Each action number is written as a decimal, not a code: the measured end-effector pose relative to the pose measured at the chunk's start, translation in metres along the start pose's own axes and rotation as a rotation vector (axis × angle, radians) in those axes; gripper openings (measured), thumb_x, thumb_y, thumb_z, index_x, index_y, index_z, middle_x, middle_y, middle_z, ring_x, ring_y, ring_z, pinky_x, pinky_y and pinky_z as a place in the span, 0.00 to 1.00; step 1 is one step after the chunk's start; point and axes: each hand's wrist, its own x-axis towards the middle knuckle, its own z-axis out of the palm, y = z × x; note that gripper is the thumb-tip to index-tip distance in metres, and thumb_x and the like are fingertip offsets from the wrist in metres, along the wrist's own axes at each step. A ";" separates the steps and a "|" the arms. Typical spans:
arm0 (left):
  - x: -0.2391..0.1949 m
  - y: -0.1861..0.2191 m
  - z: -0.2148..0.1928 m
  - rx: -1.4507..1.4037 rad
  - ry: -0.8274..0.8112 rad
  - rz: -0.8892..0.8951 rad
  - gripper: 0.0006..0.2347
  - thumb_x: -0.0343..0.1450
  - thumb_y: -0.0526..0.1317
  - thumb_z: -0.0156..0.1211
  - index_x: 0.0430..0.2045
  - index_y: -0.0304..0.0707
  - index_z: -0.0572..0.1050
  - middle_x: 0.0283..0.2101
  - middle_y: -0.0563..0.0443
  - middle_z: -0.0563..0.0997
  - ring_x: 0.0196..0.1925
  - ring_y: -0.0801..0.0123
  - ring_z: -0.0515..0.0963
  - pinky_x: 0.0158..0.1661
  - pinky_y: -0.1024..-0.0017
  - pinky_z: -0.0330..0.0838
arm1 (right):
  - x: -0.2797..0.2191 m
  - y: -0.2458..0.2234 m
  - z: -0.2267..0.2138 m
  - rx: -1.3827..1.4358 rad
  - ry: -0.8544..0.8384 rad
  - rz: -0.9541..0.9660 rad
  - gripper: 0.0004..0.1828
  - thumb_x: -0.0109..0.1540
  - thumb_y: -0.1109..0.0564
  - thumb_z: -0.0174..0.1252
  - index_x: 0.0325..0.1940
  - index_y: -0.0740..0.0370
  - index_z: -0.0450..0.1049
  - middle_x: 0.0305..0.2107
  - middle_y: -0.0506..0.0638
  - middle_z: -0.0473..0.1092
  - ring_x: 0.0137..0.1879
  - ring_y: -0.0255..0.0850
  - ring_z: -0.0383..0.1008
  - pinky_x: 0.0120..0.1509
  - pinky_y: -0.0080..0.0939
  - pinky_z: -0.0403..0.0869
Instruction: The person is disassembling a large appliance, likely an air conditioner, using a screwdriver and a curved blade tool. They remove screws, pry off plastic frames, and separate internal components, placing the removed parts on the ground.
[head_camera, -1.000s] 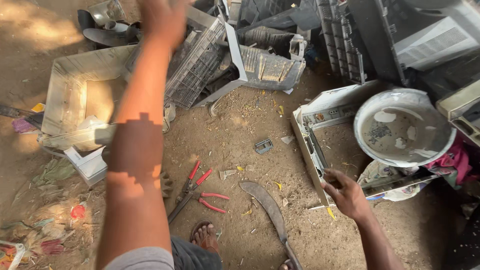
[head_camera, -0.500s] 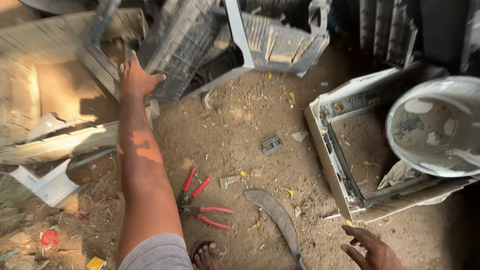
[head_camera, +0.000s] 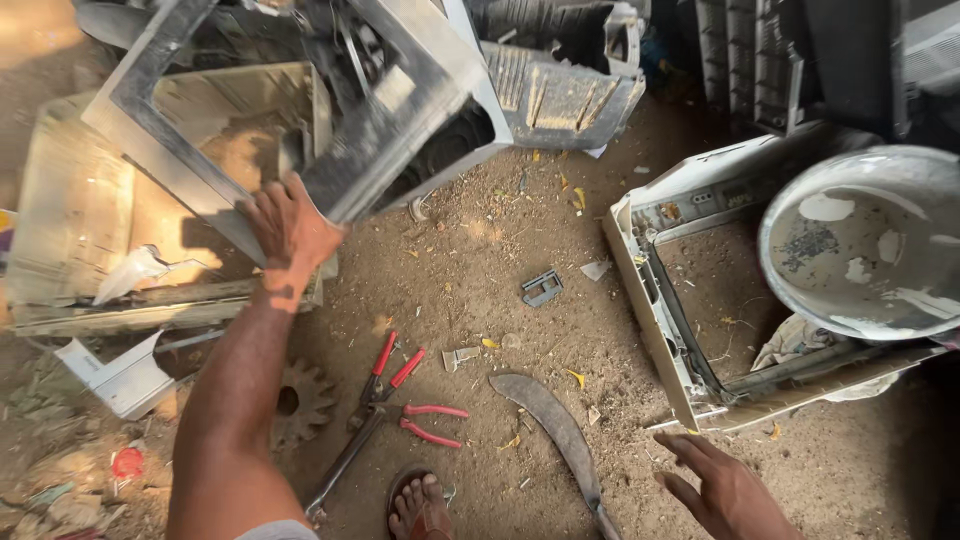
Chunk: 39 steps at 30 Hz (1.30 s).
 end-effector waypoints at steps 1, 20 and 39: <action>-0.017 0.003 -0.009 0.023 0.040 0.041 0.48 0.56 0.60 0.78 0.63 0.24 0.63 0.55 0.27 0.72 0.59 0.43 0.71 0.61 0.45 0.57 | -0.003 -0.004 -0.005 -0.023 -0.005 0.000 0.36 0.61 0.34 0.52 0.73 0.41 0.65 0.65 0.48 0.67 0.54 0.46 0.83 0.63 0.54 0.80; 0.046 0.062 -0.004 -0.135 0.044 -0.052 0.10 0.72 0.39 0.61 0.40 0.30 0.77 0.57 0.38 0.75 0.66 0.52 0.70 0.73 0.52 0.59 | -0.011 -0.009 -0.017 -0.093 0.054 -0.094 0.34 0.64 0.35 0.51 0.73 0.46 0.64 0.64 0.49 0.68 0.58 0.48 0.79 0.63 0.51 0.78; -0.060 0.146 0.099 -0.452 0.137 0.709 0.07 0.71 0.29 0.51 0.36 0.24 0.77 0.35 0.31 0.81 0.37 0.47 0.83 0.38 0.55 0.81 | -0.001 -0.027 -0.008 -0.230 -0.042 -0.240 0.35 0.67 0.35 0.48 0.77 0.46 0.59 0.69 0.56 0.61 0.66 0.55 0.68 0.68 0.60 0.68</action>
